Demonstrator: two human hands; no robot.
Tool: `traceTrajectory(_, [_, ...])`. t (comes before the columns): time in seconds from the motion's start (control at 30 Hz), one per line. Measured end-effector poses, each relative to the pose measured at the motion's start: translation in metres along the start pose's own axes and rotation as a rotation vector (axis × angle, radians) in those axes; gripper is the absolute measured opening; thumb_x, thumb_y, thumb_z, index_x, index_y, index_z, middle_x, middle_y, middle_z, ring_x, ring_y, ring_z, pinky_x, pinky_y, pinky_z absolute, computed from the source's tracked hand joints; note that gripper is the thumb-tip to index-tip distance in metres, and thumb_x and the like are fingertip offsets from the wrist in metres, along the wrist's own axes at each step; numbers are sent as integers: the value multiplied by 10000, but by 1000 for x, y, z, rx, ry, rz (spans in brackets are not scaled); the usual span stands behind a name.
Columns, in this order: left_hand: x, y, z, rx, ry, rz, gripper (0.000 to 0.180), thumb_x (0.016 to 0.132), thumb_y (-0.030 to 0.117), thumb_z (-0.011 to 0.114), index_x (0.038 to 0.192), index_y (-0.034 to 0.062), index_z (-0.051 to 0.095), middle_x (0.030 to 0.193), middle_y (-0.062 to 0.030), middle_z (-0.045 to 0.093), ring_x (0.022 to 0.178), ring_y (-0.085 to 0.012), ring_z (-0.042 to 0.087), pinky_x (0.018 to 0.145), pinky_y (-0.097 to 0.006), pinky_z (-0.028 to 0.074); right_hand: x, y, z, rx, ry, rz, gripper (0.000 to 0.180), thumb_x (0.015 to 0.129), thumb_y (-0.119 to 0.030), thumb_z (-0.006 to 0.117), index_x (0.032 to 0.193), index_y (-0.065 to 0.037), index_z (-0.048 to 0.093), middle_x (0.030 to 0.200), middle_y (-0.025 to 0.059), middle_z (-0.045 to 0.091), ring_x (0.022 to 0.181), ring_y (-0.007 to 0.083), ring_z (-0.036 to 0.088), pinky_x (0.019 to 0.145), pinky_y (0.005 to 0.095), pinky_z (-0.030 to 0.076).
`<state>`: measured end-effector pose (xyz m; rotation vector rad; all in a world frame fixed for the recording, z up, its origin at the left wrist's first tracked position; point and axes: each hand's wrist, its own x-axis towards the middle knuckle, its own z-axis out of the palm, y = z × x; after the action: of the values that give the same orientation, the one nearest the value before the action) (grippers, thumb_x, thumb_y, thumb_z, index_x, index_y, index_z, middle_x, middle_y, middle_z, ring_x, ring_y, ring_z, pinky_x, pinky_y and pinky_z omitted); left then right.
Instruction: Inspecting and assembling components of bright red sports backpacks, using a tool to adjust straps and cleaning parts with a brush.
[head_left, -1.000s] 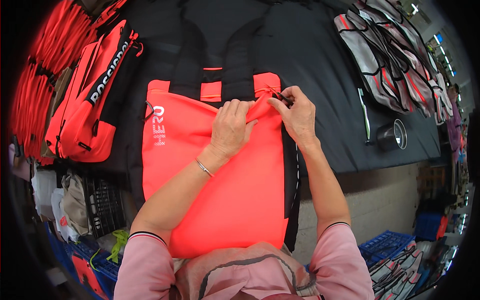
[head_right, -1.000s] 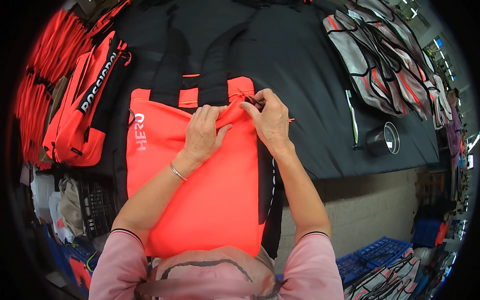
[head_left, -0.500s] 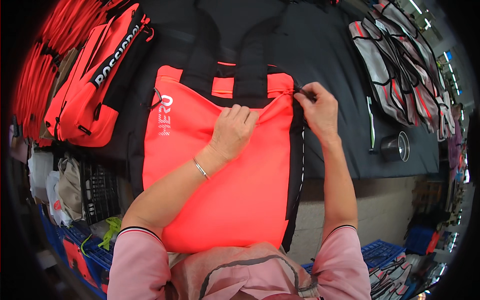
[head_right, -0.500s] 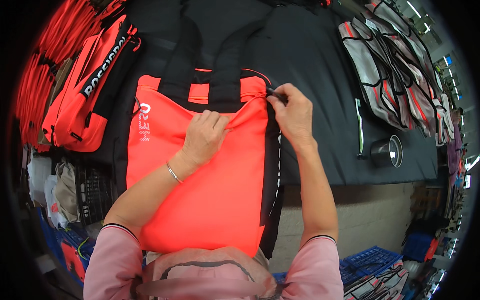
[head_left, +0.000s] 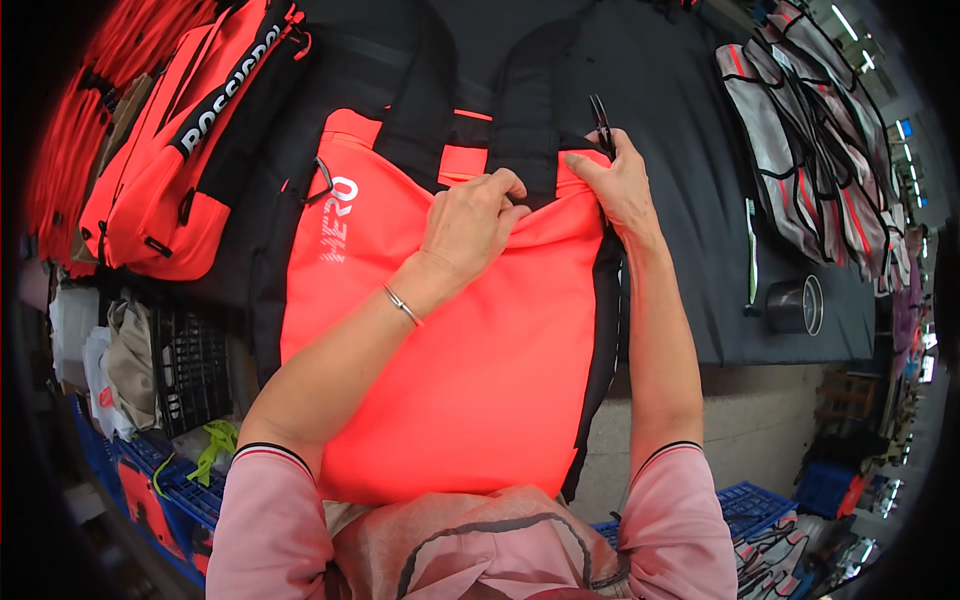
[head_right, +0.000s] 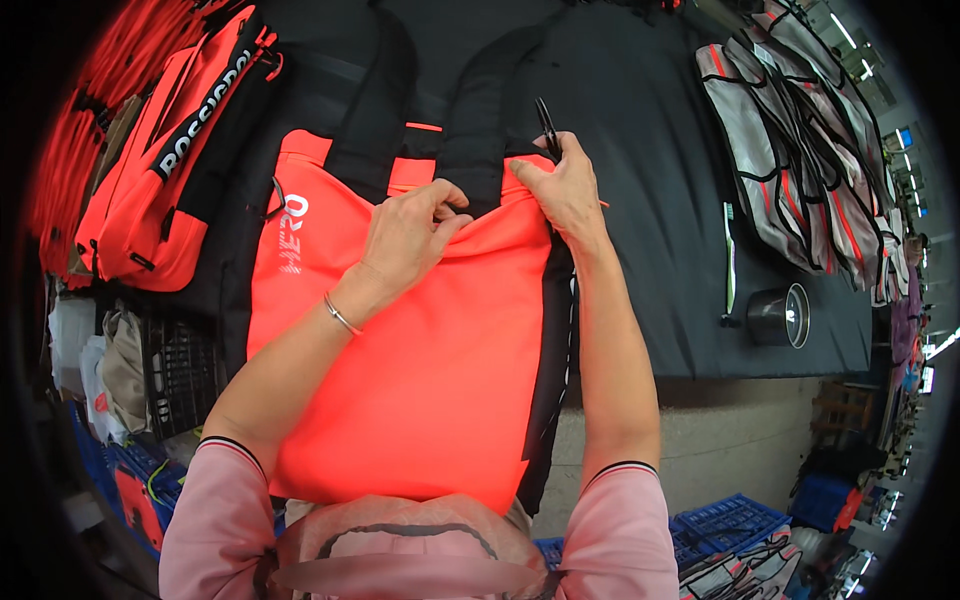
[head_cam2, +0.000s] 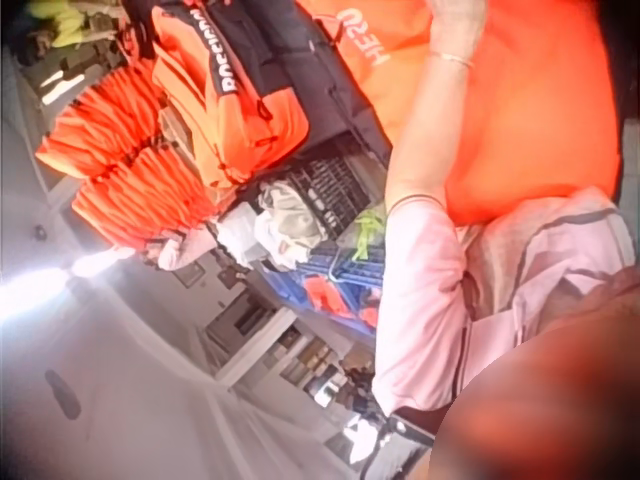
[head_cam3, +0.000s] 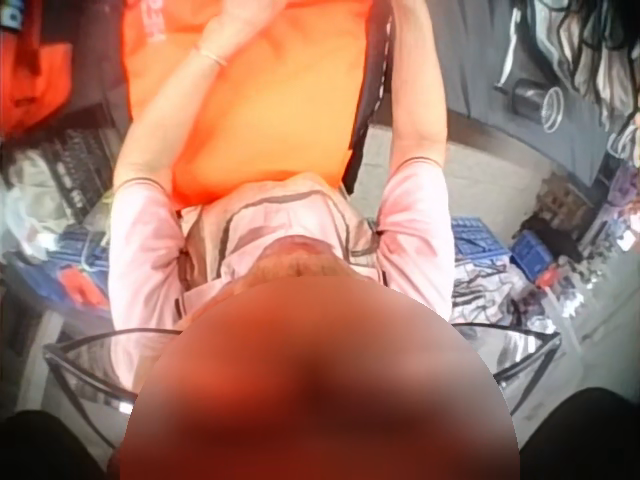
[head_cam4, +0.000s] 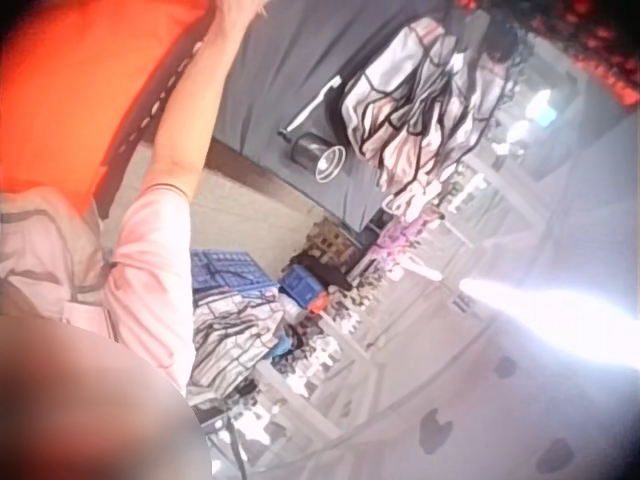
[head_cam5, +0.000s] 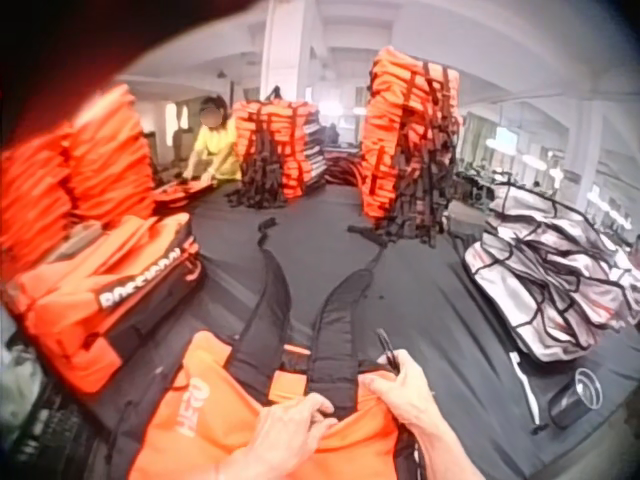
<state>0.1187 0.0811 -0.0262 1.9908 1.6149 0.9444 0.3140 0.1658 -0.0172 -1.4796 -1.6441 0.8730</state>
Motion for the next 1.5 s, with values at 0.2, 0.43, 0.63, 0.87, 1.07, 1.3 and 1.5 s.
traceTrajectory(0.2, [-48,31,22,372,106,351,237,880,167,659,1086,51,667,883,-55,622,702,-192,595,543,-310,492,-26,12,0,122,78,-51,393,752,-160,736,1070,3,572,962,99,612,903,181,573,850,309,448])
traceTrajectory(0.43, [-77,38,12,420,5,384,266,860,128,669,1112,48,640,886,-48,592,729,-203,570,560,-298,500,-76,4,-6,152,193,-22,366,772,-56,699,1115,-13,576,1075,77,600,1041,194,563,959,317,425])
traceTrajectory(0.63, [-46,19,-41,535,-31,79,316,786,150,765,1060,88,621,975,-37,603,912,-223,569,677,-344,530,-104,16,-13,298,313,-250,410,787,37,675,1169,28,525,1078,85,566,1028,166,550,952,289,426])
traceTrajectory(0.87, [-78,24,-10,529,-5,296,427,873,262,681,1249,77,601,1218,-61,630,1092,-214,589,984,-444,361,-106,15,-10,210,359,-296,448,781,24,690,1193,23,513,1099,86,561,1026,168,546,951,295,425])
traceTrajectory(1.07, [-104,44,-11,357,-233,271,509,885,286,657,1309,21,561,1349,-134,579,1133,-235,579,962,-416,378,-104,15,-9,258,330,-266,467,753,17,702,1187,15,529,1127,90,578,1014,171,549,940,303,435])
traceTrajectory(1.3, [-107,41,-3,421,-150,321,518,844,269,698,1286,30,576,1325,-113,594,1108,-227,584,935,-389,385,-105,14,-10,220,338,-254,451,751,12,700,1174,12,545,1121,86,582,1007,163,547,928,302,440])
traceTrajectory(1.5, [-103,59,12,287,-129,313,568,838,276,700,1312,3,547,1331,-149,573,1082,-239,585,897,-380,401,-104,15,-10,297,322,-211,398,778,12,689,1151,20,554,1100,72,584,1007,158,542,937,295,427])
